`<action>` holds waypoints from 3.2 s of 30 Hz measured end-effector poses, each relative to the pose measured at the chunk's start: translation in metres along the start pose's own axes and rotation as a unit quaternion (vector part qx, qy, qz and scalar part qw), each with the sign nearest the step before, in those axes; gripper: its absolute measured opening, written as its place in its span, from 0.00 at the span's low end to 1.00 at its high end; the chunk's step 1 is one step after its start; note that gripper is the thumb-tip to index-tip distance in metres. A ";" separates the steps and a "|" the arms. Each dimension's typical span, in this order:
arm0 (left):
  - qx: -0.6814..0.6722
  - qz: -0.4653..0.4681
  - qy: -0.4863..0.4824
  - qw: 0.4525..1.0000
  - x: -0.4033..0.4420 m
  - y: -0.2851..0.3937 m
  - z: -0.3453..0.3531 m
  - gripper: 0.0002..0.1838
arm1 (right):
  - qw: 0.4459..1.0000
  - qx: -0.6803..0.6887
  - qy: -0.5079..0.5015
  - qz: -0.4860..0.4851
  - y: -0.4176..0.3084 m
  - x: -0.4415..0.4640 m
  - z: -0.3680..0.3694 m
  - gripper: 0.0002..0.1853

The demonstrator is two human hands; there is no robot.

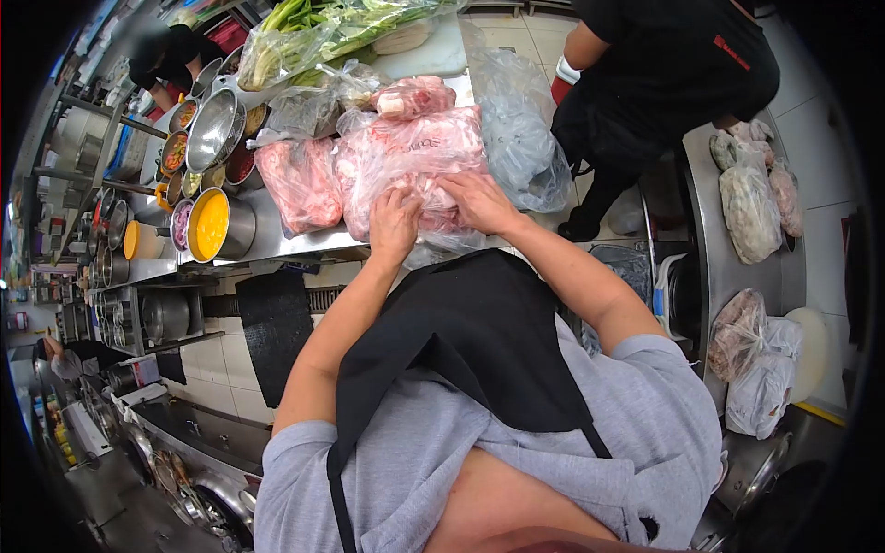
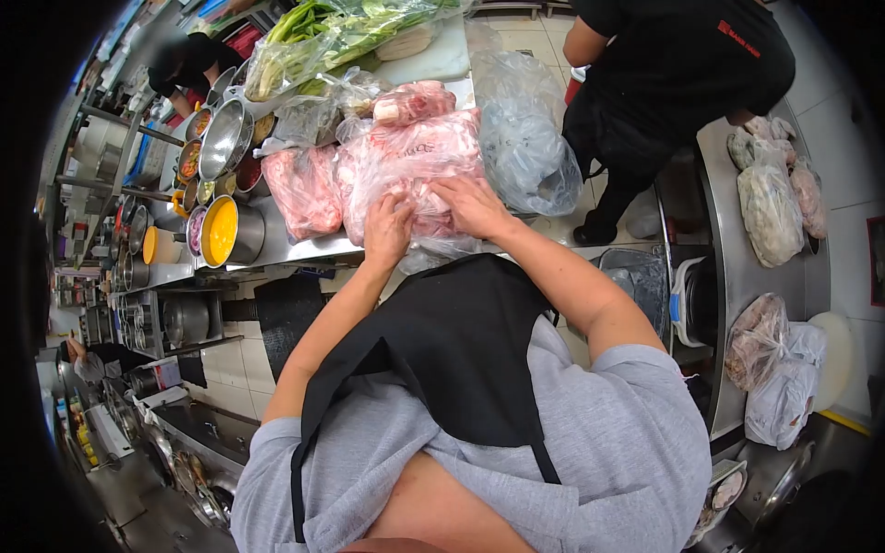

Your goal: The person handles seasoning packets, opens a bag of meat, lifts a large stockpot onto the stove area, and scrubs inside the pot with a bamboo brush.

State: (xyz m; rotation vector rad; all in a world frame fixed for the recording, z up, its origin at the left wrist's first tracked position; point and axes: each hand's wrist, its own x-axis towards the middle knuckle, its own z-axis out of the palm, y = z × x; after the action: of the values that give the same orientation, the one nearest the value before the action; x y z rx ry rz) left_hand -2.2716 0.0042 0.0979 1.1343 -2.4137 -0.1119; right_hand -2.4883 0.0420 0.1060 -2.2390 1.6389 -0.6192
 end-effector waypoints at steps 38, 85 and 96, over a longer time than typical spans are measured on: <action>-0.388 -0.256 -0.064 0.883 0.074 -0.018 0.013 0.27 | 0.965 -0.104 -0.241 0.024 -0.011 0.064 -0.018 0.34; 0.076 -0.074 0.031 0.994 0.120 -0.054 -0.083 0.20 | 0.986 0.021 -0.159 0.054 0.027 0.010 -0.049 0.12; 0.046 -0.105 -0.218 0.969 0.110 -0.053 -0.001 0.32 | 0.995 0.014 -0.094 0.038 -0.009 -0.013 -0.061 0.12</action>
State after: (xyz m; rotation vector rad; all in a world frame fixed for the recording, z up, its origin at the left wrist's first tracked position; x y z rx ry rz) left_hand -2.2942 -0.1123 0.1265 1.5431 -2.6860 -0.3539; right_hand -2.5153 0.0582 0.1603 -2.1311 1.6029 -0.3955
